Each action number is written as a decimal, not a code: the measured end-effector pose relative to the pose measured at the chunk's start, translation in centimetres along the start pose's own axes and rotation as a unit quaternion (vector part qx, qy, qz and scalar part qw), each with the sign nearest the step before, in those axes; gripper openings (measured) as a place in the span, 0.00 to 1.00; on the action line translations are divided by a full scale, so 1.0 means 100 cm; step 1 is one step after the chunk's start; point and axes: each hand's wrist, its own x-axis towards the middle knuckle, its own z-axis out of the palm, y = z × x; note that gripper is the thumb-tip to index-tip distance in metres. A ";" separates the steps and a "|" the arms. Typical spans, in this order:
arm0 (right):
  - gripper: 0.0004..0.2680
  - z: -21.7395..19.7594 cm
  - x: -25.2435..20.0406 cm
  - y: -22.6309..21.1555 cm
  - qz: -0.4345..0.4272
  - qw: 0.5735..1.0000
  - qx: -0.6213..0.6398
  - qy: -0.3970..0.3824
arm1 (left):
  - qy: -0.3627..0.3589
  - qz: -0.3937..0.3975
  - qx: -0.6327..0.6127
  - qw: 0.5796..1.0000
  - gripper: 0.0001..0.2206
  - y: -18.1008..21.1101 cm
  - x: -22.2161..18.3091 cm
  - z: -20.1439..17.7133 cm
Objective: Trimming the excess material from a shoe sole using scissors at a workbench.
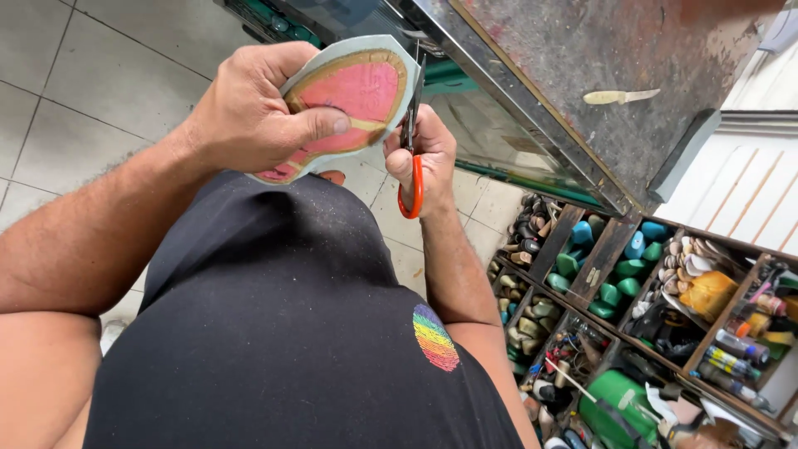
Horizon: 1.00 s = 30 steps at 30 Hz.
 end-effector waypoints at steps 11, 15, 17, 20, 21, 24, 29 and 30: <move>0.22 0.102 0.024 -0.010 0.005 0.996 -0.044 0.076 | -0.048 -0.028 0.012 0.998 0.11 0.005 -0.015 -0.109; 0.20 0.115 0.018 -0.003 0.020 0.997 -0.035 0.071 | -0.079 -0.006 0.010 0.997 0.09 0.002 -0.020 -0.140; 0.18 0.120 0.019 -0.009 0.029 0.995 -0.069 0.059 | -0.119 -0.038 0.009 0.992 0.07 0.008 -0.022 -0.151; 0.17 0.111 0.017 -0.006 0.028 0.989 -0.138 0.035 | -0.139 -0.102 0.024 0.985 0.06 0.015 -0.023 -0.163; 0.17 0.109 0.020 -0.008 0.030 0.989 -0.137 0.034 | -0.138 -0.104 0.023 0.985 0.06 0.020 -0.022 -0.167; 0.21 0.105 0.029 -0.014 0.024 0.993 -0.104 -0.048 | -0.184 -0.189 0.083 0.961 0.11 0.025 -0.018 -0.176; 0.26 0.104 0.047 -0.031 0.062 0.978 -0.146 -0.139 | -0.237 -0.178 0.134 0.946 0.06 0.041 -0.015 -0.177; 0.26 0.102 0.047 -0.031 0.061 0.977 -0.146 -0.142 | -0.233 -0.179 0.133 0.946 0.06 0.040 -0.013 -0.174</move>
